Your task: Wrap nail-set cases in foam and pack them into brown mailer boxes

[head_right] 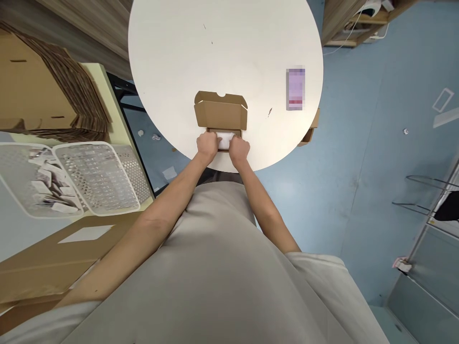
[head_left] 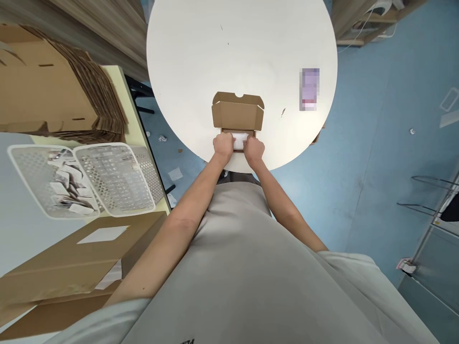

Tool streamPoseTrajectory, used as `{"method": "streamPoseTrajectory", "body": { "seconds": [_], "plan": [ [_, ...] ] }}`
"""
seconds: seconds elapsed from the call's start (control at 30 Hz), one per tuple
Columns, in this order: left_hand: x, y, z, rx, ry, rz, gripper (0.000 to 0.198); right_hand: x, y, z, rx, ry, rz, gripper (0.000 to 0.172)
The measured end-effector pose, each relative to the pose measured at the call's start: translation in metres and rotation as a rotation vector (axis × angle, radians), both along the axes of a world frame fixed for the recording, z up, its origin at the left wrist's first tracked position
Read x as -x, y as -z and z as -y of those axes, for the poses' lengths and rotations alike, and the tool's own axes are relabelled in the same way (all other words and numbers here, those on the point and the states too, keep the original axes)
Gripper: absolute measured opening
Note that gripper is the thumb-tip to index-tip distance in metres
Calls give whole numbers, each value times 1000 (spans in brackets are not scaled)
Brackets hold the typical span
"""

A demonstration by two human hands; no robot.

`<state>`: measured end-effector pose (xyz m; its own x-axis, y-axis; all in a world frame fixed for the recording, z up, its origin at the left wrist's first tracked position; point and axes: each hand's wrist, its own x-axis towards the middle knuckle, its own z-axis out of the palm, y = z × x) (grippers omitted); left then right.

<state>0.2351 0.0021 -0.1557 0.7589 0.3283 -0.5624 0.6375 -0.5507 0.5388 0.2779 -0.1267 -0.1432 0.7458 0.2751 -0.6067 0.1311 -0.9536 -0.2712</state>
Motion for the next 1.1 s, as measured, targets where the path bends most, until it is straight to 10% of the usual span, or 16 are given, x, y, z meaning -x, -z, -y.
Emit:
{"method": "streamPoseTrajectory", "body": {
  "seconds": [0.23, 0.43, 0.67, 1.1],
  "plan": [
    [33, -19, -62, -96, -328, 241, 44, -32, -13, 59, -329, 194, 235, 59],
    [-7, -1, -108, 83, -392, 416, 78, -101, 5, 60, -593, 146, 228, 88],
    [-16, -1, -95, 202, -345, 398, 85, -106, 4, 39, -659, 76, 127, 94],
    [88, -43, -18, 169, -241, 334, 67, 13, -42, 83, -550, 15, 69, 63]
  ]
}}
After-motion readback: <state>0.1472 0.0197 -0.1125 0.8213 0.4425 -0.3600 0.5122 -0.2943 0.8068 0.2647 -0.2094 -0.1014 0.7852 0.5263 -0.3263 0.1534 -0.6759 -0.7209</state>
